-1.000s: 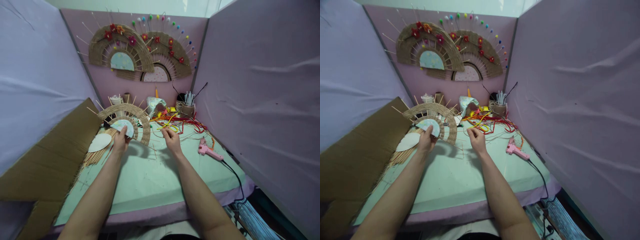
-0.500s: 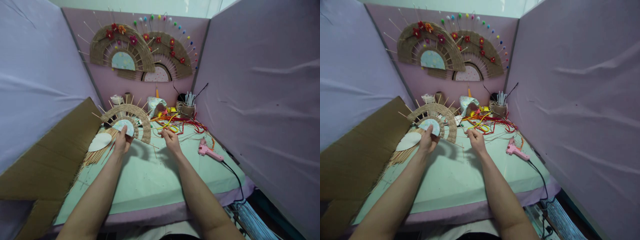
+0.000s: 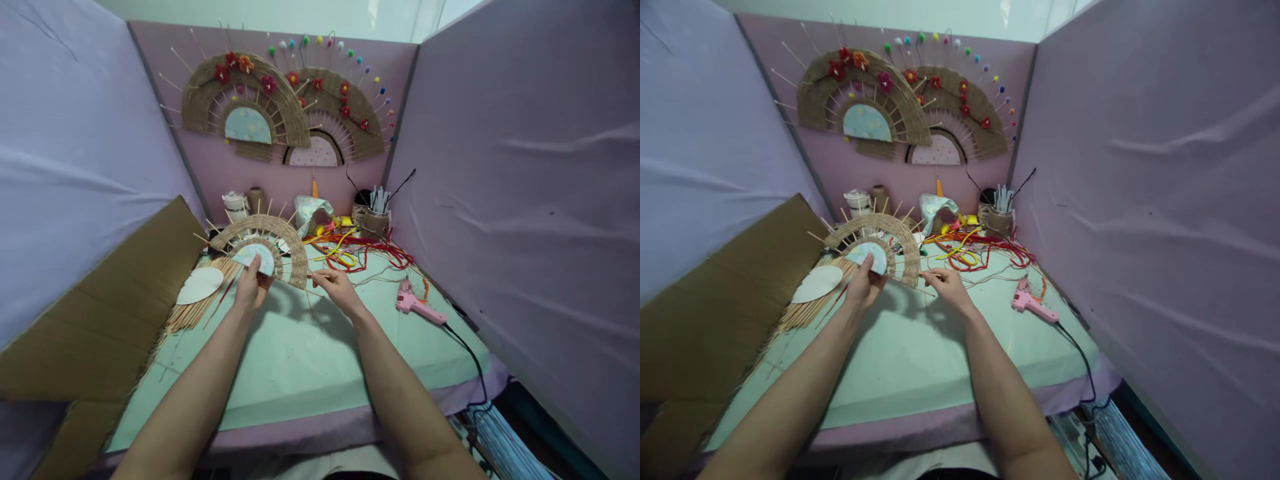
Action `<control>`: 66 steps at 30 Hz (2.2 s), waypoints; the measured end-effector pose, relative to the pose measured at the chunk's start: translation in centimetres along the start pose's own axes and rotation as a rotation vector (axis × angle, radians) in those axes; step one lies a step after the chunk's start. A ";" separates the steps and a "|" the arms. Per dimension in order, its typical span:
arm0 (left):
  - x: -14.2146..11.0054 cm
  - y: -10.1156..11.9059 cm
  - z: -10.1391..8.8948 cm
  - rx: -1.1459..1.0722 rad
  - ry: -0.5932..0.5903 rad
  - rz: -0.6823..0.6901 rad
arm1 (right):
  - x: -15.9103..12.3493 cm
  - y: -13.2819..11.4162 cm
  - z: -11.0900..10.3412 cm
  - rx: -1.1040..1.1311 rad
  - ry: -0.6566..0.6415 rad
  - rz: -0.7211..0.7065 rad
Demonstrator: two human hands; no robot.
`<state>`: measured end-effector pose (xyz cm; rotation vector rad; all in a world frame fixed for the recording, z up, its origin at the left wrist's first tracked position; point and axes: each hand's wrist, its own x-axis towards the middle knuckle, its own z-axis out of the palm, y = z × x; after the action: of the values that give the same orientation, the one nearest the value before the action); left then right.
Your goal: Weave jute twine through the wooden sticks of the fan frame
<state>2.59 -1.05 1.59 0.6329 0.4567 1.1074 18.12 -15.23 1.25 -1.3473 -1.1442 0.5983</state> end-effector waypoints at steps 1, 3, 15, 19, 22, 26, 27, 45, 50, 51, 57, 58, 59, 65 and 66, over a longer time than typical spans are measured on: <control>-0.1 0.1 0.0 0.004 -0.027 -0.017 | 0.0 0.0 0.0 0.002 0.008 0.001; -0.5 0.2 0.2 0.045 -0.116 -0.102 | 0.0 0.1 0.0 0.006 0.014 0.004; -1.5 1.3 0.6 0.201 -0.323 -0.286 | 0.4 0.6 0.0 0.055 0.070 0.026; -1.4 1.6 0.8 0.213 -0.241 -0.177 | 0.3 0.7 0.0 -0.060 0.178 -0.033; -1.2 1.6 0.8 0.220 -0.209 -0.105 | 0.2 0.8 0.0 -0.153 0.287 -0.080; -1.0 1.4 0.7 0.222 -0.198 -0.045 | 0.2 0.8 0.0 -0.129 0.293 -0.091; -1.0 1.3 0.7 0.221 -0.197 -0.039 | 0.2 0.8 0.1 -0.116 0.261 -0.095; -1.5 1.6 1.2 0.108 -0.209 -0.167 | -0.2 0.7 1.2 -0.174 -0.126 -0.087; -1.8 1.6 1.1 0.145 -0.249 -0.284 | -0.1 1.0 0.9 -0.254 0.022 -0.082; -1.8 1.5 1.1 0.152 -0.248 -0.298 | 0.0 1.0 0.9 -0.257 0.067 -0.076; -1.5 1.6 0.7 0.200 -0.252 -0.297 | -0.1 0.8 0.4 -0.219 0.280 -0.093; -1.4 1.7 0.7 0.208 -0.248 -0.291 | -0.1 0.8 0.4 -0.225 0.300 -0.101; -1.3 1.7 0.6 0.215 -0.239 -0.284 | -0.1 0.8 0.4 -0.233 0.317 -0.111; -0.9 1.8 0.3 0.266 -0.227 -0.265 | -0.2 0.5 0.5 -0.278 0.378 -0.194; -0.9 1.8 0.3 0.283 -0.238 -0.276 | -0.2 0.5 0.5 -0.279 0.376 -0.205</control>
<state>1.20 -1.35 3.05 0.9094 0.4825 0.7003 17.76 -15.09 0.67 -1.4784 -1.0611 0.0302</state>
